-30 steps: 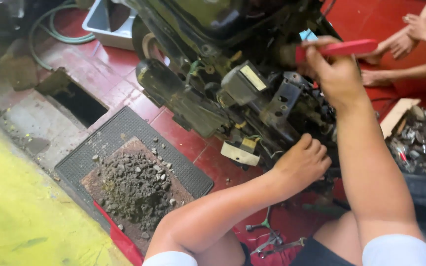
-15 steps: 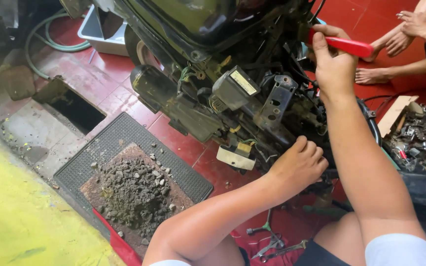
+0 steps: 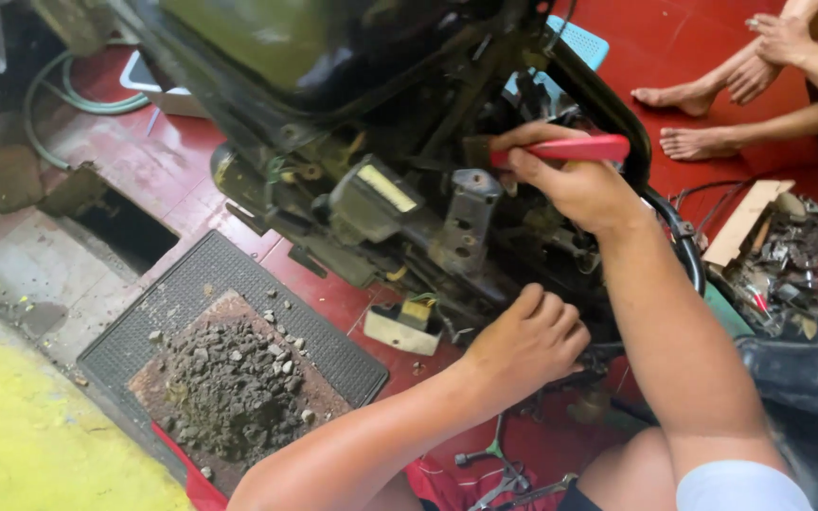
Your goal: Adjusting engine fittings and wires on a motorcycle using a hand tool.
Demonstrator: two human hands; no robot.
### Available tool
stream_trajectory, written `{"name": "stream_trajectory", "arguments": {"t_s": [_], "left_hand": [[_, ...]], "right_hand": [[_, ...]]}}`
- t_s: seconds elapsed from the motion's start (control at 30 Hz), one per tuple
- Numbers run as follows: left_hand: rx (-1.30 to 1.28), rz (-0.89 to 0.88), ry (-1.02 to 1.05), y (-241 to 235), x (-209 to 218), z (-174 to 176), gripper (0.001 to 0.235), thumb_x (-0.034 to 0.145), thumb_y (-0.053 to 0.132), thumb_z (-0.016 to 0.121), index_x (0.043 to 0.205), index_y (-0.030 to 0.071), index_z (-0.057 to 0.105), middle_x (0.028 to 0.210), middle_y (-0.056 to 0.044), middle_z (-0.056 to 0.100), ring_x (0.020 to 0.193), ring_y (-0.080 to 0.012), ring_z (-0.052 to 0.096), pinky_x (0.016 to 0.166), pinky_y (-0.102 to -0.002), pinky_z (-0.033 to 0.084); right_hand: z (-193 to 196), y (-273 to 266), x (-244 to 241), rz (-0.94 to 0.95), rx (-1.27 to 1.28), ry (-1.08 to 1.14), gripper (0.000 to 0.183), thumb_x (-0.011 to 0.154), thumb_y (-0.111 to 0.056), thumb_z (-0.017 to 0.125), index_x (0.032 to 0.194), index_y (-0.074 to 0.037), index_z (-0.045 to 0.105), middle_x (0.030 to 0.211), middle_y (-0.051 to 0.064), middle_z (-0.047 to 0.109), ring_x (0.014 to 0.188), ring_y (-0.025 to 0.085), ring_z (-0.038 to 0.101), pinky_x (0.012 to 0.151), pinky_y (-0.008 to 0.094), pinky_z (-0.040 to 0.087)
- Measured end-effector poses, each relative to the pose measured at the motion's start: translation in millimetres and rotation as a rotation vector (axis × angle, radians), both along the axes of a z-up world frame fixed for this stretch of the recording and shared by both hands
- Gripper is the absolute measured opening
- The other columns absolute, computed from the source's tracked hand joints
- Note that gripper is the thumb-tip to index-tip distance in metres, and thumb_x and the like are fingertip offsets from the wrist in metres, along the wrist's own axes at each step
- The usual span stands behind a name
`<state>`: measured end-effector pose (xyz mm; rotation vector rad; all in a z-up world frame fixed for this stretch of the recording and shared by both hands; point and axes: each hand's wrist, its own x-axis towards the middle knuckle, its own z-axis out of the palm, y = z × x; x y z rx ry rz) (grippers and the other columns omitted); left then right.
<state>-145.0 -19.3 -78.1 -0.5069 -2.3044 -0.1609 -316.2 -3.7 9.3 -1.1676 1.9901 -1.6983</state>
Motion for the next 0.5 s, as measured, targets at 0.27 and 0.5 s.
{"name": "stream_trajectory", "arguments": {"t_s": [0.27,0.5], "left_hand": [[-0.189,0.130,-0.163,-3.3,7.8,38.8,0.043,0.090,0.046,0.066,0.113,0.010,0.063,0.107,-0.008,0.059,0.095,-0.0240,0.051,0.096,-0.035,0.038],[-0.195,0.156,-0.143,-3.5,7.2,36.4,0.046,0.092,0.050,0.068,0.115,0.012,0.061,0.112,-0.005,0.060,0.101,-0.0228,0.054,0.099,-0.035,0.041]], "right_hand": [[-5.6,3.5,-23.9,0.010,-0.164,0.197,0.013,0.106,-0.003,0.063,0.118,-0.002,0.067,0.112,0.005,0.069,0.087,0.011,0.061,0.077,0.023,0.049],[-5.2,7.6,-17.9,-0.220,-0.247,0.422,0.014,0.111,-0.003,0.062,0.122,0.006,0.064,0.116,0.013,0.070,0.101,0.020,0.066,0.091,0.029,0.053]]}}
